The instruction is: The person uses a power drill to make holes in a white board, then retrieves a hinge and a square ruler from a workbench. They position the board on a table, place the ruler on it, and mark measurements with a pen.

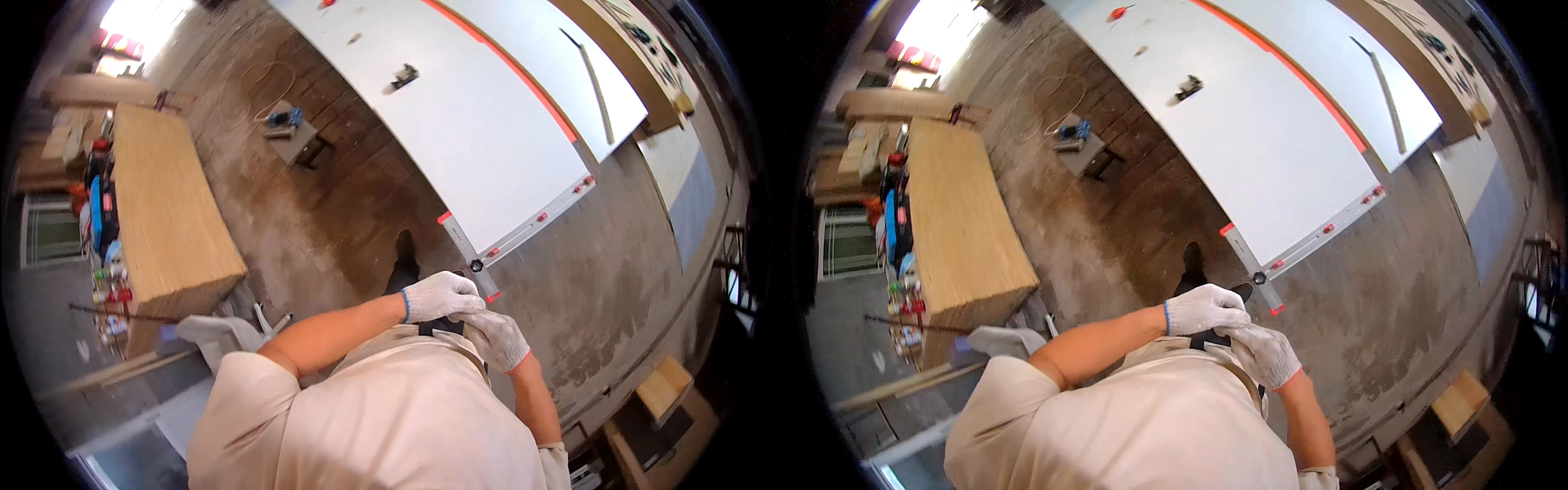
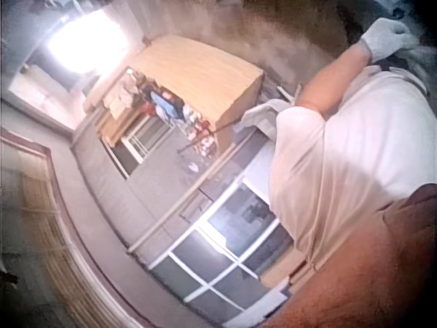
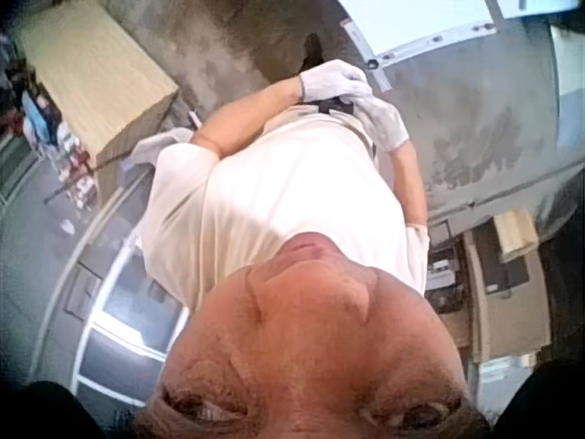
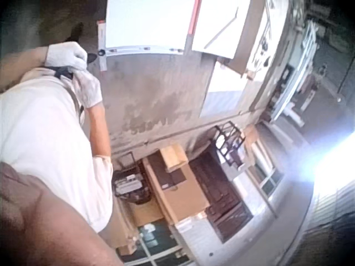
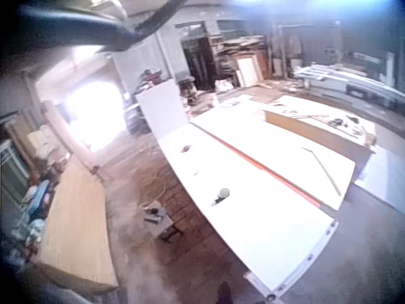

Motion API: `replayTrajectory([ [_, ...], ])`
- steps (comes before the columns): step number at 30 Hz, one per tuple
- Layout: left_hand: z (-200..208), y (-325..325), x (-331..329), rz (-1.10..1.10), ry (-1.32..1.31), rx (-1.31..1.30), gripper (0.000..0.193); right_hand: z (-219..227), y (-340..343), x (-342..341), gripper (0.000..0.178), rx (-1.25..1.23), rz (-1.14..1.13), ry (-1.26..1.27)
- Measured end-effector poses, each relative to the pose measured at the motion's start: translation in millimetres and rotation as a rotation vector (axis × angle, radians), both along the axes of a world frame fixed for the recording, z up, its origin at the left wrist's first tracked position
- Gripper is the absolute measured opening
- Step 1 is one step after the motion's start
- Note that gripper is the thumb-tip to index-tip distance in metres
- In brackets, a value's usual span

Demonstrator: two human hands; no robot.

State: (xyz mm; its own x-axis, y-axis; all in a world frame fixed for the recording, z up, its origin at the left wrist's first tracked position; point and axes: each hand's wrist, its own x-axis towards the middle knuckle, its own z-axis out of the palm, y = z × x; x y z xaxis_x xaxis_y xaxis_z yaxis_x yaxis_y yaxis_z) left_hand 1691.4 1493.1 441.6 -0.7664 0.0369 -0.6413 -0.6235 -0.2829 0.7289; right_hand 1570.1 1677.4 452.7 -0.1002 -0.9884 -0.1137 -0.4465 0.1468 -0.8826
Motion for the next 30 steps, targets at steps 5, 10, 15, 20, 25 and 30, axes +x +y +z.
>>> replayTrajectory([
  [5, -8, -7, 16, 0.009, -0.139, -0.083, 0.043, 4, -14, 16, 0.029, -0.018, 0.053, 0.141],
  [10, -96, -43, 99, 0.077, -0.100, -0.632, 0.031, -3, -20, 14, 0.026, 0.043, -0.090, 0.098],
  [15, -177, -73, 224, -0.126, -0.410, -0.844, 0.052, -41, -16, -11, 0.030, 0.377, -0.155, 0.155],
  [20, -277, -100, 365, 0.139, -0.989, -0.168, 0.031, -104, 26, -31, 0.034, 0.679, -0.242, 0.265],
  [25, -293, -142, 406, -0.824, -0.523, -0.886, 0.028, -168, 111, -10, 0.039, 0.788, -0.454, 0.131],
  [30, -296, -183, 336, 0.128, -0.588, -0.308, 0.038, -233, 207, 40, 0.042, 0.993, -0.647, 0.060],
])
